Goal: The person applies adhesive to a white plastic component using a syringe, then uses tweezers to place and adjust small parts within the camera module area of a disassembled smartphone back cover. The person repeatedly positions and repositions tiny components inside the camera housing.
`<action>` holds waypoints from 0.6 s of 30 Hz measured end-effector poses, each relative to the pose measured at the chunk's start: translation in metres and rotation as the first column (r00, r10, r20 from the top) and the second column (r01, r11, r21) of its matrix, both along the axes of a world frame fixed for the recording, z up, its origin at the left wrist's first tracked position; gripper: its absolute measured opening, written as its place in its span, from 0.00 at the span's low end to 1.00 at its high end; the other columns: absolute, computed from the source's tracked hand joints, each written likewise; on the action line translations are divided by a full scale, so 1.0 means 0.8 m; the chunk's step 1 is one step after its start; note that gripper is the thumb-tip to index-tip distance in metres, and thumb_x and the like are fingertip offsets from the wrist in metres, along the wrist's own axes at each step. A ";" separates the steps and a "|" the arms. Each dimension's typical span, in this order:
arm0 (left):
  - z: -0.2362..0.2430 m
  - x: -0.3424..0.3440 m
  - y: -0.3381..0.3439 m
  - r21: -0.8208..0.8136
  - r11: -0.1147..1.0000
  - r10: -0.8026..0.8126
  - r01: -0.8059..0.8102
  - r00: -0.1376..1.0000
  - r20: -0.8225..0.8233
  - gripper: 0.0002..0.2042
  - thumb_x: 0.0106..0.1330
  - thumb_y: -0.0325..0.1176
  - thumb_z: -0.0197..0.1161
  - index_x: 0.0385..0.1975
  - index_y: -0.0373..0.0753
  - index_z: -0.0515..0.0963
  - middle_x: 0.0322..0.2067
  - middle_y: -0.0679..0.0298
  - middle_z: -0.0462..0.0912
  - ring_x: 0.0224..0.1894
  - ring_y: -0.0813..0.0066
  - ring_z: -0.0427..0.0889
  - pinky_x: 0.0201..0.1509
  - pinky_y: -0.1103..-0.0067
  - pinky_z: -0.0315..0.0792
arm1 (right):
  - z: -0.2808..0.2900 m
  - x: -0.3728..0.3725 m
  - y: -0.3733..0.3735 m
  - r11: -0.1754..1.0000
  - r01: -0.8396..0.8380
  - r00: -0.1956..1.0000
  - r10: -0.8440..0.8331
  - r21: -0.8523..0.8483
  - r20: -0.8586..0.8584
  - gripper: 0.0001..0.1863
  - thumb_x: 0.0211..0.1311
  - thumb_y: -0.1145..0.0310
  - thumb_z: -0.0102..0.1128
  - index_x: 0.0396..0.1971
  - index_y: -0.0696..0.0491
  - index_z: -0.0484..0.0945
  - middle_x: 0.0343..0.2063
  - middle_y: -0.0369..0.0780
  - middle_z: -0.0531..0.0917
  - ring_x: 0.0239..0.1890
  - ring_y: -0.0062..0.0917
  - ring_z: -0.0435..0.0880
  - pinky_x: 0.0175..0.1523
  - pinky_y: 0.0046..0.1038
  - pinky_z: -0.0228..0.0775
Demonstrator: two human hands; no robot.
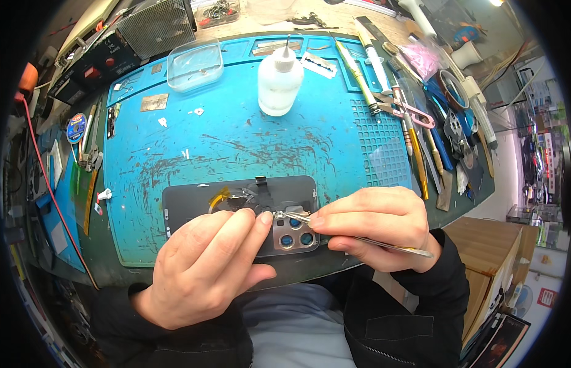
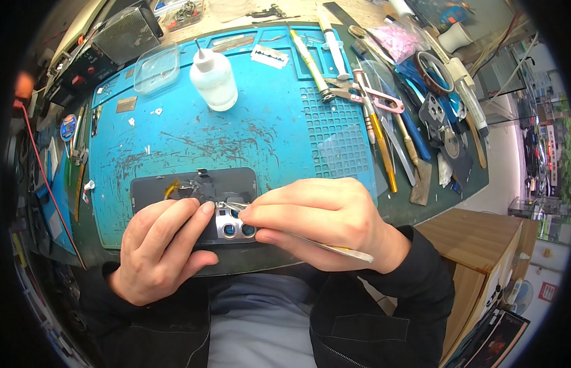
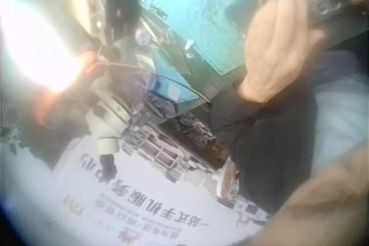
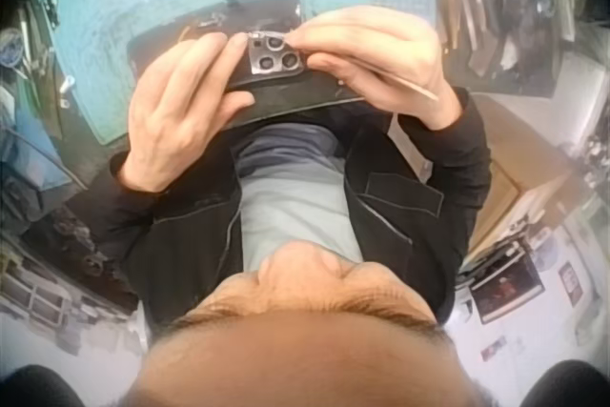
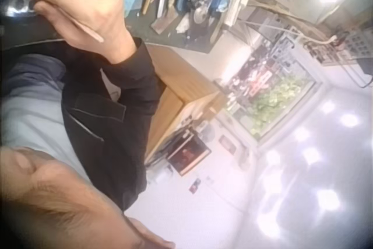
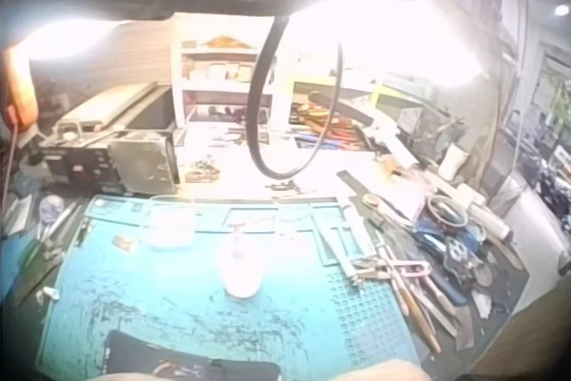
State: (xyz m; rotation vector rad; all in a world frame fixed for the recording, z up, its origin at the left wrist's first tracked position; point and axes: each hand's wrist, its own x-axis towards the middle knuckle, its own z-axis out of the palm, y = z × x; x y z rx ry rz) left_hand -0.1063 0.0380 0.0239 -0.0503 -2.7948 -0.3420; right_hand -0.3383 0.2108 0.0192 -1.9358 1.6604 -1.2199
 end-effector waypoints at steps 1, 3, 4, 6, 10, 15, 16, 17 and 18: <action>0.000 0.000 0.000 0.000 1.000 0.001 -0.001 1.000 0.002 0.25 0.68 0.45 0.69 0.55 0.31 0.85 0.53 0.58 0.81 0.51 0.63 0.83 0.55 0.70 0.80 | 0.001 0.000 -0.001 1.000 -0.003 1.000 0.003 0.000 -0.007 0.15 0.58 0.74 0.78 0.45 0.57 0.89 0.40 0.43 0.92 0.38 0.35 0.93 0.40 0.31 0.86; 0.001 0.000 -0.001 -0.015 1.000 -0.010 0.010 1.000 -0.004 0.25 0.68 0.45 0.69 0.55 0.31 0.85 0.53 0.57 0.81 0.51 0.63 0.83 0.55 0.70 0.80 | 0.002 0.000 -0.002 1.000 -0.009 1.000 0.009 0.001 -0.022 0.15 0.58 0.74 0.78 0.45 0.57 0.89 0.40 0.43 0.91 0.38 0.35 0.92 0.40 0.31 0.86; 0.001 -0.001 -0.001 -0.022 1.000 -0.016 0.016 1.000 -0.008 0.24 0.68 0.45 0.69 0.55 0.31 0.85 0.53 0.57 0.81 0.50 0.64 0.83 0.55 0.70 0.80 | 0.002 0.000 -0.002 1.000 -0.010 1.000 0.010 0.006 -0.026 0.14 0.59 0.72 0.77 0.45 0.57 0.89 0.40 0.43 0.92 0.38 0.35 0.93 0.41 0.31 0.86; 0.001 -0.001 0.000 -0.027 1.000 -0.014 0.014 1.000 -0.006 0.24 0.68 0.45 0.68 0.55 0.31 0.85 0.53 0.57 0.81 0.51 0.64 0.83 0.56 0.70 0.80 | 0.002 -0.001 -0.002 1.000 -0.010 0.999 0.011 0.017 -0.035 0.14 0.62 0.70 0.76 0.46 0.57 0.90 0.40 0.44 0.93 0.39 0.34 0.94 0.41 0.30 0.86; 0.001 -0.001 0.000 -0.030 0.999 -0.012 0.012 1.000 -0.005 0.24 0.68 0.45 0.69 0.55 0.31 0.85 0.53 0.57 0.81 0.51 0.64 0.83 0.56 0.70 0.80 | 0.002 -0.001 -0.003 1.000 -0.013 0.999 0.014 0.022 -0.034 0.14 0.62 0.68 0.76 0.46 0.58 0.90 0.41 0.44 0.93 0.39 0.34 0.94 0.42 0.30 0.86; 0.001 -0.001 0.001 -0.033 0.999 -0.011 0.010 1.000 -0.011 0.24 0.68 0.45 0.69 0.55 0.32 0.86 0.53 0.58 0.81 0.51 0.64 0.83 0.55 0.70 0.79 | -0.001 -0.001 -0.003 1.000 -0.016 1.000 0.017 0.018 -0.012 0.14 0.63 0.68 0.76 0.45 0.58 0.90 0.41 0.45 0.93 0.39 0.35 0.94 0.41 0.30 0.86; 0.001 -0.001 0.000 -0.035 0.999 -0.013 0.013 1.000 -0.013 0.24 0.68 0.45 0.69 0.55 0.32 0.86 0.53 0.58 0.81 0.50 0.64 0.83 0.55 0.70 0.79 | -0.001 -0.002 -0.004 1.000 -0.016 1.000 0.016 0.021 -0.002 0.14 0.63 0.68 0.76 0.45 0.59 0.90 0.41 0.45 0.93 0.39 0.35 0.94 0.41 0.30 0.85; 0.000 -0.001 0.000 -0.032 0.999 -0.011 0.011 1.000 -0.011 0.23 0.68 0.45 0.69 0.55 0.33 0.86 0.53 0.58 0.81 0.50 0.64 0.83 0.55 0.70 0.79 | -0.001 -0.002 -0.004 1.000 -0.016 1.000 0.016 0.024 0.008 0.14 0.63 0.69 0.76 0.45 0.59 0.90 0.41 0.45 0.93 0.39 0.35 0.94 0.41 0.30 0.85; 0.000 -0.001 0.000 -0.030 1.000 -0.009 0.008 1.000 -0.009 0.23 0.68 0.45 0.69 0.55 0.33 0.86 0.53 0.58 0.81 0.50 0.64 0.83 0.55 0.70 0.79 | -0.001 -0.002 -0.005 0.999 -0.016 1.000 0.016 0.028 0.019 0.14 0.63 0.69 0.76 0.45 0.59 0.90 0.41 0.45 0.93 0.39 0.35 0.94 0.41 0.30 0.85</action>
